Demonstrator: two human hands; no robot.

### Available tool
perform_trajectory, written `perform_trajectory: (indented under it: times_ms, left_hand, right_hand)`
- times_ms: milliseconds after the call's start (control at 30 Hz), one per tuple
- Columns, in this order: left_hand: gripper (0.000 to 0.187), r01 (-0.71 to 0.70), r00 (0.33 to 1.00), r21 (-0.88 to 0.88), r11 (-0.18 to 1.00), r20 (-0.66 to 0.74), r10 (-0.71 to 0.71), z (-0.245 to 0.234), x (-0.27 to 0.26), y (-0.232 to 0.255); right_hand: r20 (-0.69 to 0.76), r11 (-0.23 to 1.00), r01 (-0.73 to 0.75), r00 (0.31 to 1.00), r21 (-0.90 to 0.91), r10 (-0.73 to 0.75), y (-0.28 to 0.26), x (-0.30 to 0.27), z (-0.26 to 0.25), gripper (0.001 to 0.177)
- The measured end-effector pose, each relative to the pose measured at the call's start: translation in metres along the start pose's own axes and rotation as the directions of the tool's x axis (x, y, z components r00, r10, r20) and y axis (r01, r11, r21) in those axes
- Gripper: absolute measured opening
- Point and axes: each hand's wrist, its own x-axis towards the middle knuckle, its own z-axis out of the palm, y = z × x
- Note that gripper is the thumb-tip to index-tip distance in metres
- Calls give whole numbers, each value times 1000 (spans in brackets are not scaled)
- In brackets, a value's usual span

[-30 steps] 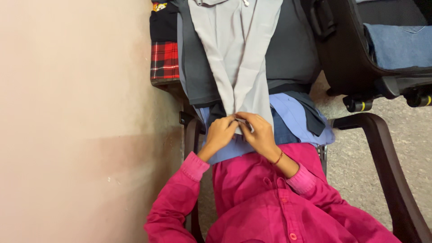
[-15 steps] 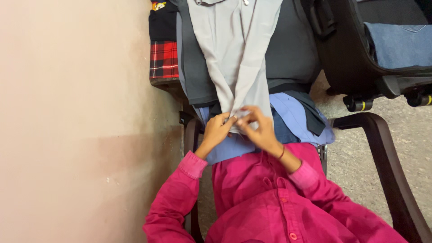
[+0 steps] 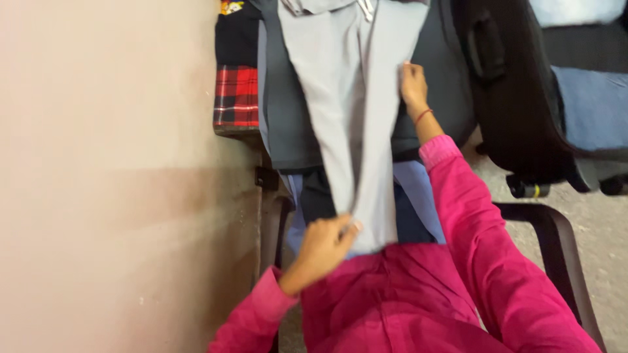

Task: The person folds a pair of jeans, a pair of trousers, and a t-shirt by hand and places the folded jeans into an open suitcase.

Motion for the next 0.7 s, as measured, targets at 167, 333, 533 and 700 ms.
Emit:
perform_trajectory:
  times_ms: [167,333,533,700]
  left_hand:
    - [40,-196,890,-136,971,391,234,-4,-27,8]
    - [36,-300,883,62,952,396,253,11,-26,-30]
    - [27,-298,922,274,914,331,201,40,-22,-101]
    - [24,-255,939,317,914,305,156,46,-15,-127]
  right_hand:
    - [29,913,-271,961,305,276,10,47,0,56]
    - [-77,951,-117,986,286,145,9,76,-12,62]
    - [-28,996,35,999,-81,-38,-15,86,-32,69]
    - [110,544,610,717,-576,-688,-99,58,-13,31]
